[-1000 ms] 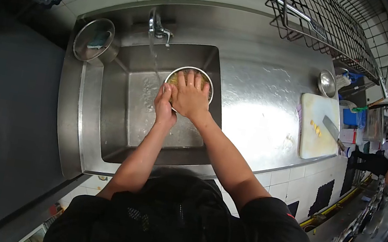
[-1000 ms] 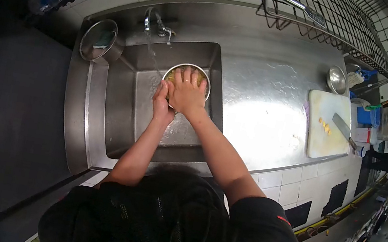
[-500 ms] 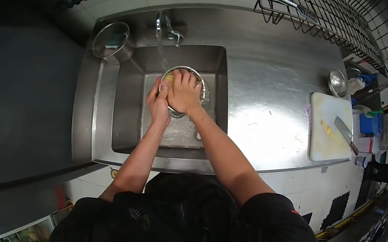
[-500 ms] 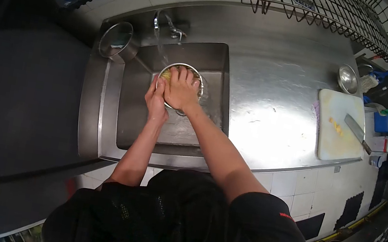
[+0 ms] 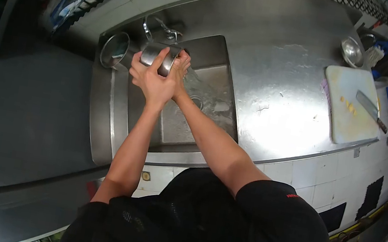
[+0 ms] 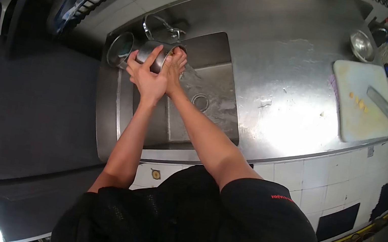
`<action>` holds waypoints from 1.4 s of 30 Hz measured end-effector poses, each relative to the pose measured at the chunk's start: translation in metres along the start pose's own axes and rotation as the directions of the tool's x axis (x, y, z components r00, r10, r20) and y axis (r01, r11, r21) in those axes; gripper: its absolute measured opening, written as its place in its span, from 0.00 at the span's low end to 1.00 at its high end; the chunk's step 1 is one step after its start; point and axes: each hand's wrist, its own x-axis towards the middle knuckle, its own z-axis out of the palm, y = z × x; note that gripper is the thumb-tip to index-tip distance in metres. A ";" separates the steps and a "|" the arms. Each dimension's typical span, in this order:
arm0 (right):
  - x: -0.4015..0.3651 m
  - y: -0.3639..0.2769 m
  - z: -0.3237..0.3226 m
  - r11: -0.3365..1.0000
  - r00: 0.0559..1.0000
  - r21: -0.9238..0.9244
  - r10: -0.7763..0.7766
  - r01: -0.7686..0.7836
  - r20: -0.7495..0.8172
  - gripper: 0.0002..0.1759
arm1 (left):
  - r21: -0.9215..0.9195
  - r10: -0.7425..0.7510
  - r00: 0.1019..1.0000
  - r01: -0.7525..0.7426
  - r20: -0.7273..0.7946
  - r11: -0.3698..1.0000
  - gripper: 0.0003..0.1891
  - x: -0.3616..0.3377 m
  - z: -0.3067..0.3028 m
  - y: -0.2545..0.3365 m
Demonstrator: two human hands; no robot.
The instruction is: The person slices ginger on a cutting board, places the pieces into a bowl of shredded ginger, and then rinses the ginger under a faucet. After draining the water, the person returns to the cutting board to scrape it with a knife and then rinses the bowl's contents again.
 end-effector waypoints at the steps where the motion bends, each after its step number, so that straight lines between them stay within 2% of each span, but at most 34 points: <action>1: 0.001 -0.006 0.001 0.996 0.994 0.050 -0.074 0.078 -0.079 0.38 | 0.068 0.080 0.997 -0.079 -0.014 0.995 0.21 0.003 -0.003 0.007; 2: 0.004 -0.012 0.001 0.983 0.976 0.091 -0.144 0.160 -0.164 0.39 | 0.080 0.099 0.995 -0.098 -0.004 0.992 0.21 0.005 -0.007 0.016; 4: 0.007 -0.022 -0.001 0.967 0.948 0.112 -0.194 0.228 -0.254 0.39 | 0.217 0.214 0.977 -0.210 0.004 0.953 0.20 0.007 -0.013 0.036; 5: 0.005 -0.027 -0.001 0.965 0.943 0.121 -0.194 0.234 -0.271 0.39 | 0.226 0.224 0.974 -0.222 0.019 0.948 0.20 0.008 -0.015 0.043; 7: 0.004 -0.038 0.000 0.960 0.933 0.133 -0.198 0.246 -0.300 0.39 | 0.355 0.401 0.916 -0.376 0.003 0.856 0.20 0.010 -0.019 0.056; 11: 0.001 -0.053 -0.006 0.954 0.922 0.160 -0.189 0.254 -0.339 0.38 | 0.435 0.507 0.860 -0.478 0.056 0.763 0.19 0.012 -0.026 0.081; 13: 0.000 -0.057 -0.008 0.953 0.918 0.168 -0.182 0.253 -0.352 0.38 | 0.464 0.610 0.792 -0.552 0.031 0.693 0.18 0.014 -0.028 0.091; 15: -0.004 -0.058 -0.009 0.956 0.924 0.172 -0.170 0.239 -0.343 0.38 | 0.497 0.600 0.797 -0.550 0.070 0.672 0.18 0.010 -0.035 0.107; 18: -0.007 -0.059 -0.014 0.956 0.925 0.171 -0.171 0.240 -0.340 0.38 | 0.526 0.669 0.743 -0.580 0.028 0.622 0.19 0.012 -0.040 0.118; 24: -0.010 -0.062 -0.019 0.955 0.931 0.180 -0.169 0.236 -0.324 0.38 | 0.533 0.692 0.722 -0.591 0.012 0.606 0.18 0.011 -0.052 0.138; 42: -0.020 -0.071 -0.004 0.953 0.947 0.191 -0.182 0.237 -0.265 0.37 | 0.580 0.663 0.745 -0.513 -0.065 0.633 0.18 0.015 -0.075 0.140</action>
